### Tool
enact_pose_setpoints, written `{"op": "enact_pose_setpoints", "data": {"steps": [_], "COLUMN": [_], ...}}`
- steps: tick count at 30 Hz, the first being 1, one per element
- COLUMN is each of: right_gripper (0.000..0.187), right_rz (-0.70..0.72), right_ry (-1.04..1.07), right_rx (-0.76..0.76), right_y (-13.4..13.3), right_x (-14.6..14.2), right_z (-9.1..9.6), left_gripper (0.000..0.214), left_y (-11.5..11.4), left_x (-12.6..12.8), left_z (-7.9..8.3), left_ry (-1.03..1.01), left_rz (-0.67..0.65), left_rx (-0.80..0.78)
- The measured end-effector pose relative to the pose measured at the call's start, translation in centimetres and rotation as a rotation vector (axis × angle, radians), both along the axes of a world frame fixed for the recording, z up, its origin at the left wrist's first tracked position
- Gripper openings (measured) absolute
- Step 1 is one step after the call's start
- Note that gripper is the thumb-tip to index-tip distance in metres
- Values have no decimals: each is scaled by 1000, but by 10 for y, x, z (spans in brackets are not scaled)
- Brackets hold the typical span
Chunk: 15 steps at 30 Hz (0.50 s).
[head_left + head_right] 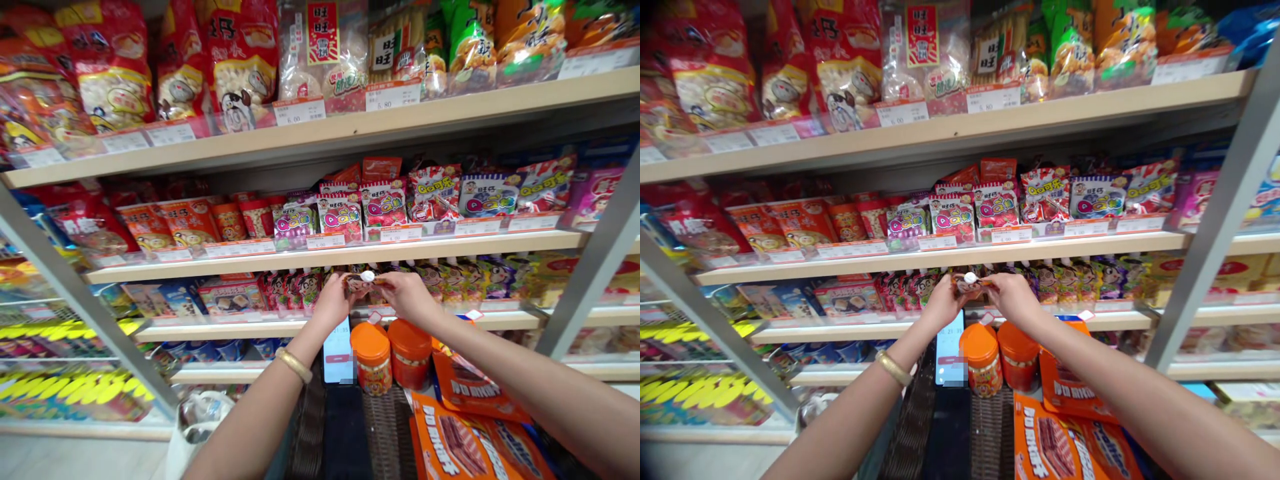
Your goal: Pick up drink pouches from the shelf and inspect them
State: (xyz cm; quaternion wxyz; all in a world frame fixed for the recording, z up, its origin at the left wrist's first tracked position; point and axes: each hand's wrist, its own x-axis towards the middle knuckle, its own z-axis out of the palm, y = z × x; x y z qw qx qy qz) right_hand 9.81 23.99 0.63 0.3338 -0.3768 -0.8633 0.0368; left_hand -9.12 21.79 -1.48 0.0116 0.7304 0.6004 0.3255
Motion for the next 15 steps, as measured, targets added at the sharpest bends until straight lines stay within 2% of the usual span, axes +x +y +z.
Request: {"op": "enact_pose_setpoints", "data": {"steps": [3, 8, 15], "right_gripper": [22, 23, 25], "right_rz": [-66, -177, -259], "right_ry": [-77, -179, -304], "right_rx": [-56, -122, -194], "right_y": [12, 28, 41], "right_x": [-13, -22, -23], "right_z": [-7, -19, -24], "left_gripper": [29, 26, 40], "left_y": [12, 29, 44], "left_x": [-3, -2, 5], "left_z": [-8, -21, -28], "left_ry": [112, 155, 194], "left_rz": [165, 201, 244], "left_rx": [-163, -288, -427]}}
